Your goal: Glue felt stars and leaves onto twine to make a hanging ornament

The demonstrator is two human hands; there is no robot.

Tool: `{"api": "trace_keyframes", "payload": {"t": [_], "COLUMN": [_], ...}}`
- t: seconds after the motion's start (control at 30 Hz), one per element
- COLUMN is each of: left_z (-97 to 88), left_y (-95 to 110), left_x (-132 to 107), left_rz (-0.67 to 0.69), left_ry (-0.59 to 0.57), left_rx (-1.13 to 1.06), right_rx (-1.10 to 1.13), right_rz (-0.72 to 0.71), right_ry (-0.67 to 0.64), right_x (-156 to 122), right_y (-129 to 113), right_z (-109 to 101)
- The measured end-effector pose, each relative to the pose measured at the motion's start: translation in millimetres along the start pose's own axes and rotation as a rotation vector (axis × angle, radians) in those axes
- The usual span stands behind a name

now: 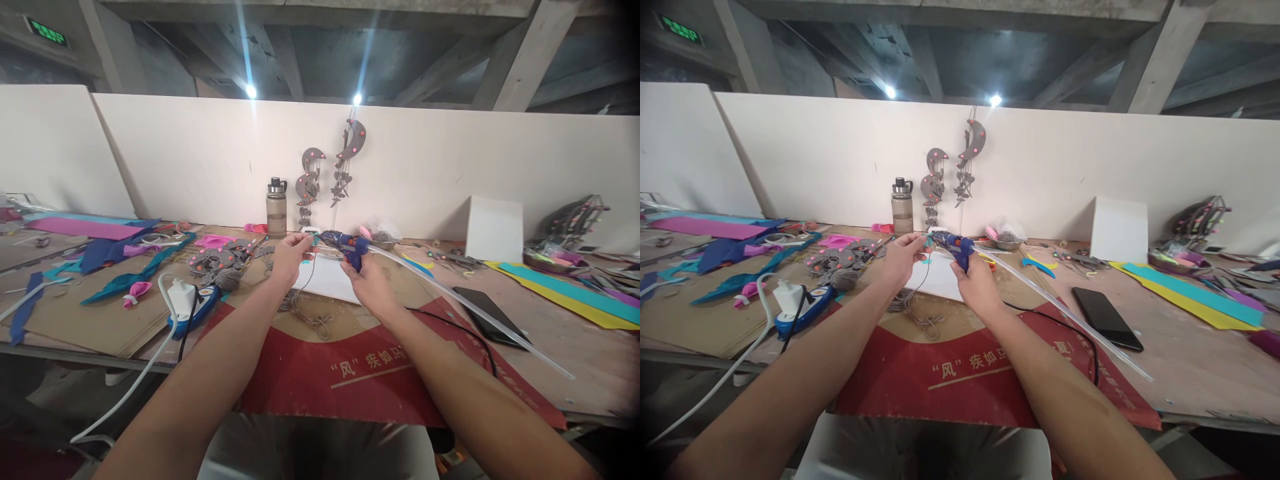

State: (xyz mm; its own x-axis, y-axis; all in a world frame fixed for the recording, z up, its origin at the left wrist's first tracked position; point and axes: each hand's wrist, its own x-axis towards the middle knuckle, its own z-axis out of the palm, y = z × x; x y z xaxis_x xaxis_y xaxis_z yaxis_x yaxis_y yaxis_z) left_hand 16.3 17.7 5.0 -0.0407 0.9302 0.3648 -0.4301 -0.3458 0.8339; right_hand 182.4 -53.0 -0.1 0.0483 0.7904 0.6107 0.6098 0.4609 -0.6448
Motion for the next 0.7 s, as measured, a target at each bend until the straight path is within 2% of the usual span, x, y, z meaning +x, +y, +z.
{"api": "trace_keyframes", "payload": {"t": [0.7], "left_z": [0.9], "left_y": [2.3], "left_x": [-2.3], "left_rz": [-0.007], "left_ry": [-0.004], "left_rx": [0.004], "right_rx": [-0.011], "right_rz": [0.010], "right_ry": [0.011], "right_x": [0.9], "right_y": [2.7], "right_z": [0.9]}}
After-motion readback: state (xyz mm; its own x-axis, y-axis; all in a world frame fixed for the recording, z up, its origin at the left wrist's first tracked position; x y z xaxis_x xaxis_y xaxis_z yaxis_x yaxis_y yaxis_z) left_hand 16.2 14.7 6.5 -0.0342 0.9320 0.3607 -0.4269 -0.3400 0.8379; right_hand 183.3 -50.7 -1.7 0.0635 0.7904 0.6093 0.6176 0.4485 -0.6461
